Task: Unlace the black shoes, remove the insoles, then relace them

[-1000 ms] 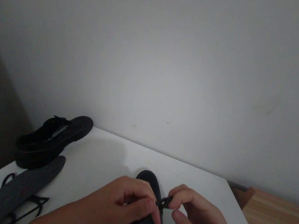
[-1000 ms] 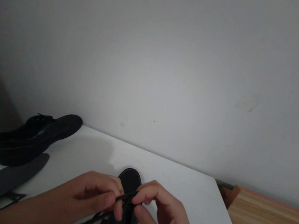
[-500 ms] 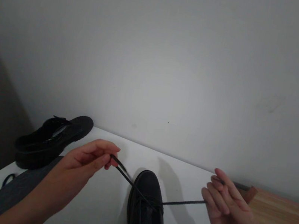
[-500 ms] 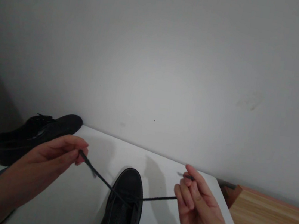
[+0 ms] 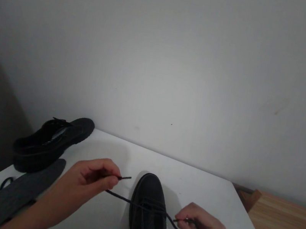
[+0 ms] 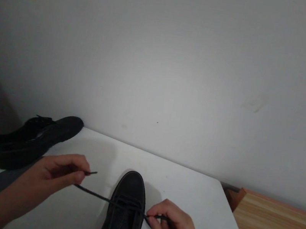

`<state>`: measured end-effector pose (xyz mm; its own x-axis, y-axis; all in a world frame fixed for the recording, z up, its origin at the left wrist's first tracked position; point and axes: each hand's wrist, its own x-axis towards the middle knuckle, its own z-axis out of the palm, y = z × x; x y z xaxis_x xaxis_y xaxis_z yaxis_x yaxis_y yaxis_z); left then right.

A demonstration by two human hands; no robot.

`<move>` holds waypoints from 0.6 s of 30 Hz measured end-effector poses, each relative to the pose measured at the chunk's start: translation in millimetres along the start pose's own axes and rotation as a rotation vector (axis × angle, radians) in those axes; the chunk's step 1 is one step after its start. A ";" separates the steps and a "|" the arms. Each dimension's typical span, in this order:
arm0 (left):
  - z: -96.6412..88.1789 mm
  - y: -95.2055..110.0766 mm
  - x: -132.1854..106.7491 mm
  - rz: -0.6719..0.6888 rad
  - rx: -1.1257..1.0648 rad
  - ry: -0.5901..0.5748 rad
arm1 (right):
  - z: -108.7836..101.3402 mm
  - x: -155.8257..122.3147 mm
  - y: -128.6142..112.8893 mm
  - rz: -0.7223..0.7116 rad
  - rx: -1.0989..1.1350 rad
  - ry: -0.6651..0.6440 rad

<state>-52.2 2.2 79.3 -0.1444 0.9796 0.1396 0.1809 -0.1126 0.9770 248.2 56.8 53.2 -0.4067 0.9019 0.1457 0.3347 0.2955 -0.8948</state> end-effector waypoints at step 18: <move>42.1 -19.0 -11.3 0.407 0.809 -0.305 | 5.5 1.5 21.3 -0.406 -0.429 -0.245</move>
<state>-13.0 0.2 52.4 0.3171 0.9047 0.2846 0.7956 -0.4170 0.4395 250.1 62.7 32.0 -0.7383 0.6084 0.2911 0.4029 0.7440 -0.5330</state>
